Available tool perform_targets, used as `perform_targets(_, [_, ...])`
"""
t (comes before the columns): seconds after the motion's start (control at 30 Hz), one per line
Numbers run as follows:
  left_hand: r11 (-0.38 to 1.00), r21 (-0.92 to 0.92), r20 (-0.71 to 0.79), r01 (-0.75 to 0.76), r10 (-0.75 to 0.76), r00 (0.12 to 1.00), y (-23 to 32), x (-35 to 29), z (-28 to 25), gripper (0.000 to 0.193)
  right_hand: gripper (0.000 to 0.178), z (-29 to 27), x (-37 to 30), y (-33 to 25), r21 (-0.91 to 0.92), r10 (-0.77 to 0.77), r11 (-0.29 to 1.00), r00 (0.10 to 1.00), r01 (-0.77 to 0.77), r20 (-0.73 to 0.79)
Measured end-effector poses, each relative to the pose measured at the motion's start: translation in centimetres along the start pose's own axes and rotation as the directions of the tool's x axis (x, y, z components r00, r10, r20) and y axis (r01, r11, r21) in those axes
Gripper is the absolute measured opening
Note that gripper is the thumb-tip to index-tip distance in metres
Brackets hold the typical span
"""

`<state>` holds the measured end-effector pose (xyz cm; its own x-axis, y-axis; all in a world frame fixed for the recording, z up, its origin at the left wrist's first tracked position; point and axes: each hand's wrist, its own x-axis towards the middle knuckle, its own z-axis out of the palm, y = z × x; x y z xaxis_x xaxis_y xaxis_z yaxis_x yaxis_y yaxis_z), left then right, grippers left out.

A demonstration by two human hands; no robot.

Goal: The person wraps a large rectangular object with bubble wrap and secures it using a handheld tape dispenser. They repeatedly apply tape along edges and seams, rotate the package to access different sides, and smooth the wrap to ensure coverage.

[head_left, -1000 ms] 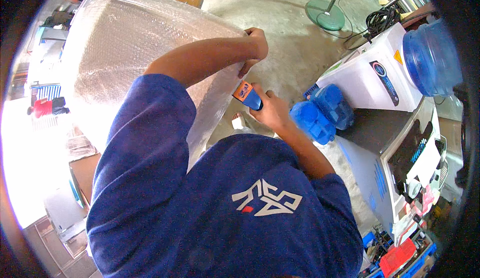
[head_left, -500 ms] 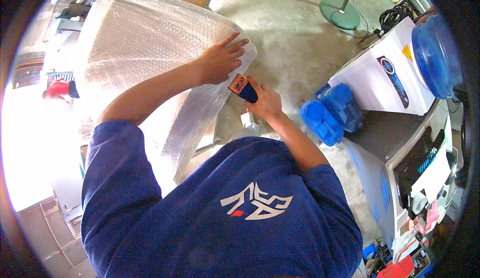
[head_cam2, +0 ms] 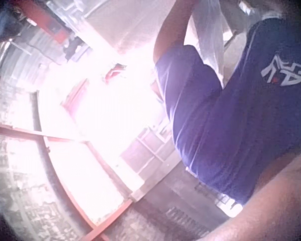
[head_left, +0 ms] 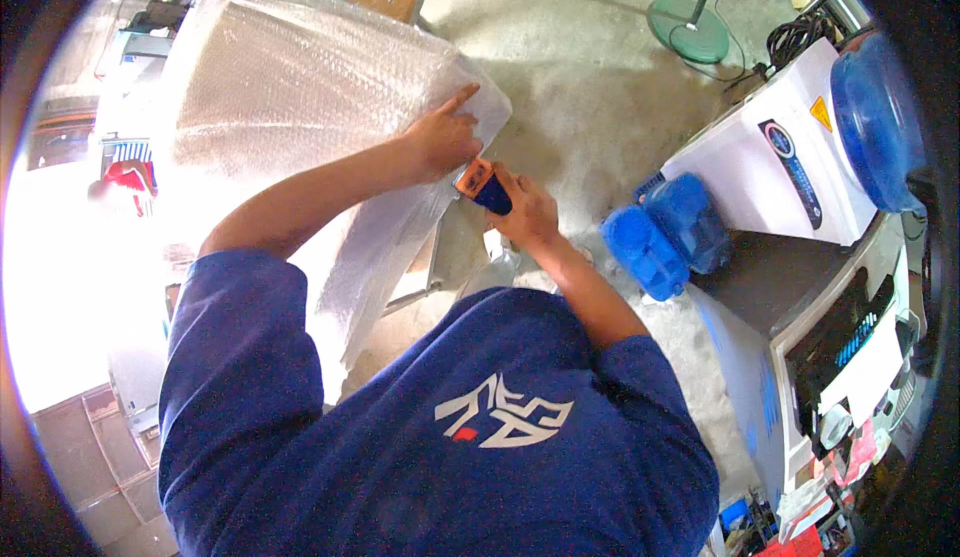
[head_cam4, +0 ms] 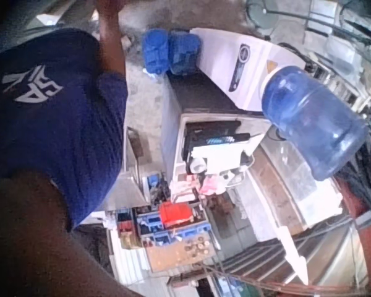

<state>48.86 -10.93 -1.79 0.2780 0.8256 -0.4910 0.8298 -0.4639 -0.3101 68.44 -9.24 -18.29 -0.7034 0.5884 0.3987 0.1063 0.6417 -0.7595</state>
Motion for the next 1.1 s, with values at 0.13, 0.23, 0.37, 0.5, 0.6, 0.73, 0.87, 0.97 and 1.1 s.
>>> perform_targets(0.13, [0.999, -0.033, 0.056, -0.034, 0.035, 0.998, 0.0, -0.1, 0.3, 0.018, 0.087, 1.1, 0.3, 0.8, 0.030, 0.010, 1.000, 1.000, -0.010, -0.009])
perform_targets(0.23, [0.999, -0.006, 0.023, -0.047, 0.047, 0.999, 0.4, -0.9, 0.7, 0.021, 0.089, 2.0, -0.3, 0.6, 0.010, 0.116, 0.993, 0.987, -0.117, 0.114])
perform_targets(0.37, [1.000, -0.023, -0.147, -0.006, 0.003, 0.989, 0.8, -2.0, 2.2, 0.021, 0.081, 3.0, -0.4, 1.2, 0.056, 0.065, 0.996, 0.997, -0.067, 0.038])
perform_targets(0.5, [1.000, 0.006, -0.139, 0.022, -0.021, 0.990, 1.1, -1.9, 2.2, 0.027, 0.081, 4.5, -0.7, 3.1, 0.013, 0.093, 0.995, 0.994, -0.094, 0.063])
perform_targets(0.6, [0.998, 0.025, -0.379, -0.059, 0.064, 0.923, 1.4, -2.3, 0.8, 0.042, 0.091, 5.4, -0.5, 3.8, 0.045, 0.033, 0.998, 0.999, -0.033, -0.008])
perform_targets(0.73, [0.957, 0.268, -0.222, -0.113, 0.176, 0.959, 4.1, -5.1, 4.7, 0.056, 0.096, 6.3, 0.5, 3.7, 0.072, -0.003, 0.997, 1.000, 0.004, -0.014])
perform_targets(0.87, [0.871, 0.481, 0.163, -0.104, 0.028, 0.986, 5.3, -5.5, 4.5, 0.063, 0.096, 6.6, 0.9, 4.6, 0.067, 0.018, 0.998, 0.999, -0.021, 0.050])
perform_targets(0.97, [0.818, 0.515, 0.413, -0.256, 0.025, 0.911, 5.6, -4.1, 1.8, 0.064, 0.093, 6.8, 0.9, 5.3, 0.044, 0.011, 0.999, 1.000, -0.013, 0.025])
perform_targets(1.1, [0.886, -0.399, 0.116, 0.236, -0.207, 0.971, 6.6, -3.5, 6.1, 0.064, 0.092, 6.3, -0.5, 5.7, -0.050, 0.123, 0.992, 0.973, -0.115, 0.194])
